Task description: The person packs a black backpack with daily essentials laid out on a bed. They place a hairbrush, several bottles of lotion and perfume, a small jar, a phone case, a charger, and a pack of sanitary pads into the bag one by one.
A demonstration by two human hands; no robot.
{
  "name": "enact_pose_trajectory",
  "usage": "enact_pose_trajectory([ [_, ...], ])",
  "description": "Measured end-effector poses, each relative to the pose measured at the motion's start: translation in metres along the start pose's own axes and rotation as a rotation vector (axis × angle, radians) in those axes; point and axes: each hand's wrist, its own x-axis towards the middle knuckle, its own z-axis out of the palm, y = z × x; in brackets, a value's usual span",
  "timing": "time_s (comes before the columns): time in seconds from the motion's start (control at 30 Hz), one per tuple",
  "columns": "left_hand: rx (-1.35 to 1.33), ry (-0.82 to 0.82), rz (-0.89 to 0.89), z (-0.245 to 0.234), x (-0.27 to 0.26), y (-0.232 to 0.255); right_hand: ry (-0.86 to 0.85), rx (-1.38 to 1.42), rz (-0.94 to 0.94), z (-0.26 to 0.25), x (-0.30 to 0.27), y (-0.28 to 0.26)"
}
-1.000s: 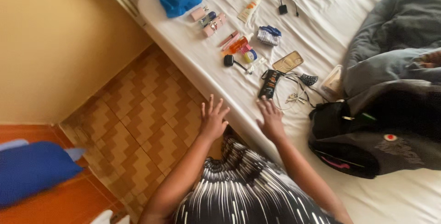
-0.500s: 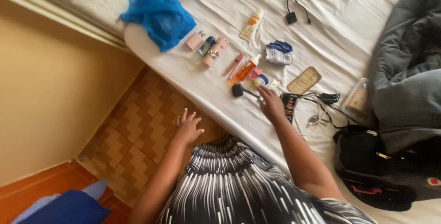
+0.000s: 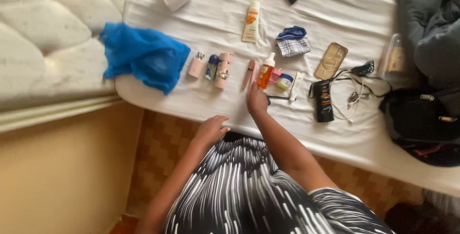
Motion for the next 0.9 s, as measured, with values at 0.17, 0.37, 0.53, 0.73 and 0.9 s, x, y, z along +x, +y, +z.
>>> enact_pose_trajectory([
  [0.17,0.042,0.002,-0.025,-0.058,-0.013,-0.035,0.117,-0.073,0.140,0.014,0.024,-0.014],
  [0.37,0.023,-0.038,-0.079,-0.069,-0.012,-0.071,0.036,0.326,0.457,-0.002,0.021,-0.018],
  [0.53,-0.411,0.030,-0.017,-0.047,0.026,-0.038,-0.463,1.605,0.434,-0.059,-0.025,-0.025],
  [0.73,-1.385,0.005,0.067,-0.036,0.082,0.062,-0.584,1.516,0.241,-0.167,-0.131,-0.034],
  [0.9,-1.522,-0.112,0.103,-0.015,0.078,0.136,-0.656,1.630,0.086,-0.245,-0.164,0.015],
])
